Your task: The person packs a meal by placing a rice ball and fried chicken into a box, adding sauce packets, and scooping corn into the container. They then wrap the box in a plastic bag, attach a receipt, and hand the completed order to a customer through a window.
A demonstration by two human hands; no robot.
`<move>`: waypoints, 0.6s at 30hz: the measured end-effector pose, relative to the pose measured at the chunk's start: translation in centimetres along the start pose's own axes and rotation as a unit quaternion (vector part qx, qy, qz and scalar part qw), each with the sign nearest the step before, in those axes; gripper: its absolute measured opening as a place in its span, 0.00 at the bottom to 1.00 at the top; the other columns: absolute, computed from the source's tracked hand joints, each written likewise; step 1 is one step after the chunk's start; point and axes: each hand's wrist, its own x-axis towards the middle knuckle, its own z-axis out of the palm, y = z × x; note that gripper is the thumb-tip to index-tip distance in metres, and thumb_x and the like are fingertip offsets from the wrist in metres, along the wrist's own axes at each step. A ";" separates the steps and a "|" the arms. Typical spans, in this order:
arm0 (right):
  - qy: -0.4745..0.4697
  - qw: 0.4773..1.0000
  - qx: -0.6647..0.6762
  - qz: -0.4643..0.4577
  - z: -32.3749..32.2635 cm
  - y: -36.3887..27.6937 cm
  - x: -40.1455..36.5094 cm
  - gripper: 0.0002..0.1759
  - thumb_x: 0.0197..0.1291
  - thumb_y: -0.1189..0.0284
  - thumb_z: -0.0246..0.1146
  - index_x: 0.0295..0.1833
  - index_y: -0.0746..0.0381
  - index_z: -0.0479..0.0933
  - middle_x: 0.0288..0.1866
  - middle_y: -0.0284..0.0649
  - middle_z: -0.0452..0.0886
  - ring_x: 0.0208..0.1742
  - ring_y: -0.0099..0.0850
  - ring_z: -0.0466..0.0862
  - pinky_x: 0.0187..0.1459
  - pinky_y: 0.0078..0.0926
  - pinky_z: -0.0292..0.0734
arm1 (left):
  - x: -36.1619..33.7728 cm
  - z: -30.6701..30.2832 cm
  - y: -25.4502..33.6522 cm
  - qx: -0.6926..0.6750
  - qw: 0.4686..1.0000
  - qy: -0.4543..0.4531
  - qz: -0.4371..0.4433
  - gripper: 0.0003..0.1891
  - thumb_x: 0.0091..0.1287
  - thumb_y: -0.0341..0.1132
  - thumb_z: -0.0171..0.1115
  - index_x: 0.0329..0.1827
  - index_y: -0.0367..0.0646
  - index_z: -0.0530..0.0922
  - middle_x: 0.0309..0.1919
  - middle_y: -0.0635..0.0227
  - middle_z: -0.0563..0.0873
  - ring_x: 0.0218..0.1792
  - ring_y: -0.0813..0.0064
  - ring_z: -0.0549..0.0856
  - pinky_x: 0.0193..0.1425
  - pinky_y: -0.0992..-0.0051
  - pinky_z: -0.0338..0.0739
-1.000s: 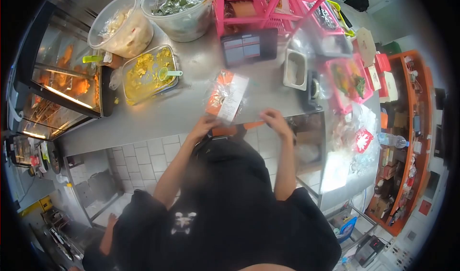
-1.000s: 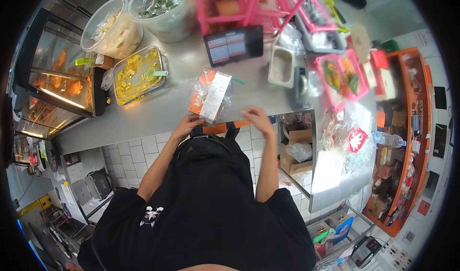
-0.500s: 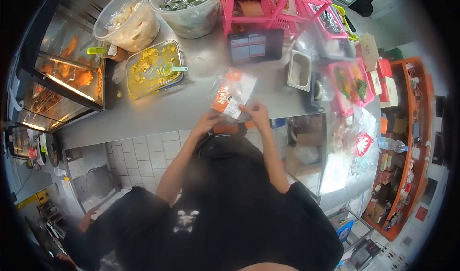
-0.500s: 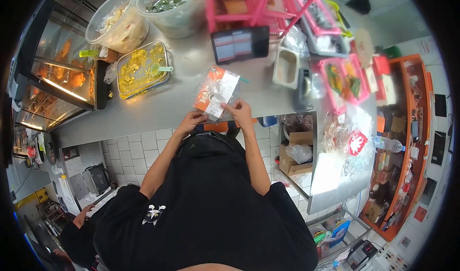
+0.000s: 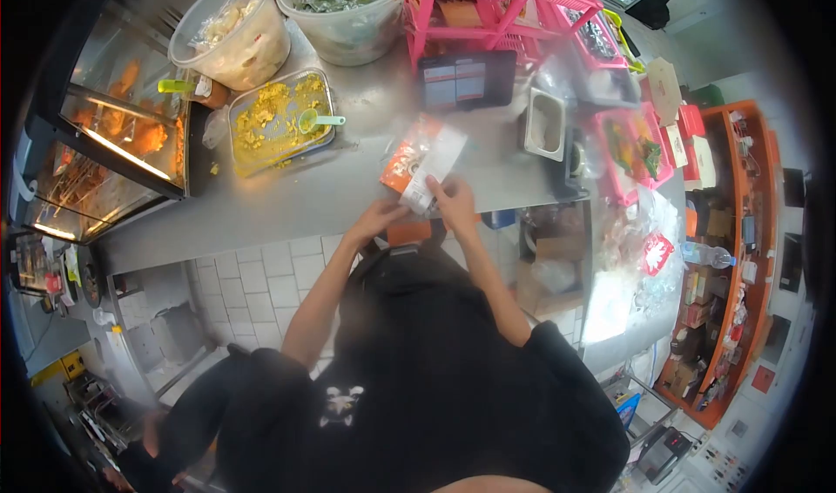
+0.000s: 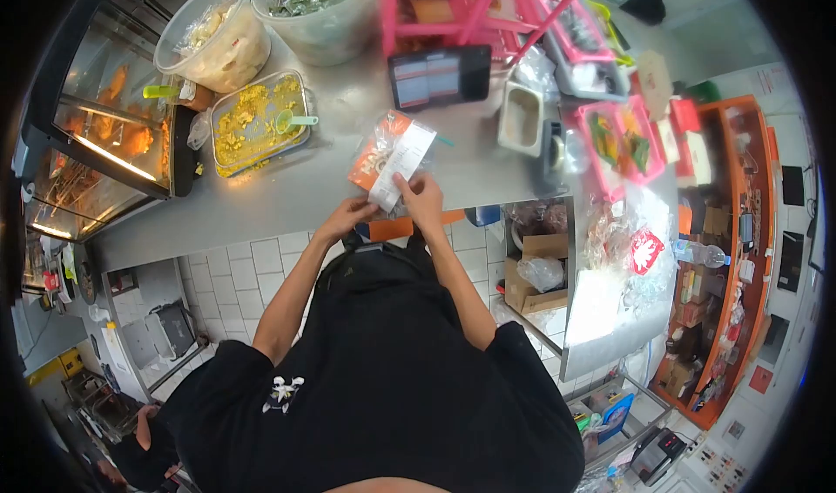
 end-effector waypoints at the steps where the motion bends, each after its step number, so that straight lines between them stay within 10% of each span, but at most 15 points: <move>1: 0.004 1.000 0.000 -0.004 0.0 -1.7 -0.1 0.22 0.56 0.58 0.72 0.29 0.64 0.73 0.30 0.38 0.79 0.32 0.28 0.78 0.37 0.27 0.73 | -0.7 -0.2 1.1 0.041 0.998 -0.042 0.012 0.24 0.69 0.49 0.62 0.55 0.36 0.80 0.46 0.65 0.86 0.47 0.74 0.82 0.56 0.73 0.74; 3: 0.201 0.935 -0.177 -0.232 -0.2 -4.4 -1.0 0.24 0.53 0.56 0.73 0.40 0.66 0.77 0.53 0.50 0.79 0.54 0.40 0.77 0.52 0.36 0.71 | -1.8 -0.6 1.0 0.076 0.993 -0.088 0.024 0.24 0.71 0.49 0.60 0.56 0.36 0.78 0.47 0.66 0.85 0.49 0.74 0.82 0.59 0.72 0.73; 7: 0.197 0.849 -0.377 -0.313 2.2 -5.7 2.0 0.27 0.54 0.58 0.71 0.53 0.65 0.77 0.69 0.52 0.67 0.69 0.49 0.64 0.62 0.42 0.63 | -3.9 -1.8 -1.8 0.057 0.990 -0.126 -0.006 0.23 0.71 0.49 0.59 0.57 0.37 0.78 0.48 0.66 0.84 0.48 0.74 0.82 0.58 0.73 0.74; 10: 0.191 0.783 -0.451 -0.382 3.1 -5.6 4.0 0.24 0.56 0.65 0.67 0.58 0.61 0.77 0.67 0.51 0.71 0.68 0.48 0.68 0.63 0.44 0.63 | -5.7 -1.9 -3.9 0.030 0.989 -0.140 -0.030 0.22 0.72 0.48 0.58 0.56 0.38 0.78 0.47 0.66 0.84 0.44 0.76 0.83 0.55 0.74 0.75; 13: 0.112 0.870 -0.197 -0.438 1.2 -4.6 4.0 0.19 0.56 0.72 0.63 0.55 0.61 0.79 0.52 0.46 0.82 0.53 0.38 0.80 0.54 0.40 0.72 | -7.5 -1.7 -7.0 0.026 0.988 -0.149 -0.033 0.20 0.73 0.47 0.57 0.55 0.39 0.79 0.45 0.67 0.84 0.38 0.78 0.83 0.50 0.77 0.76; 15: 0.042 0.983 0.001 -0.177 -1.6 -4.7 0.3 0.17 0.55 0.77 0.59 0.51 0.62 0.81 0.35 0.39 0.84 0.33 0.29 0.82 0.37 0.32 0.76 | -8.6 -1.5 -8.7 0.046 0.990 -0.129 -0.036 0.19 0.73 0.46 0.57 0.55 0.39 0.79 0.44 0.68 0.85 0.38 0.78 0.83 0.50 0.78 0.76; 18: 0.178 0.961 -0.005 -0.212 -6.7 -4.3 -4.7 0.11 0.64 0.75 0.54 0.43 0.67 0.82 0.26 0.35 0.80 0.25 0.25 0.77 0.27 0.27 0.72 | -10.0 -1.5 -11.5 0.148 0.984 -0.084 -0.056 0.19 0.73 0.46 0.58 0.55 0.39 0.79 0.43 0.67 0.85 0.40 0.77 0.84 0.49 0.77 0.76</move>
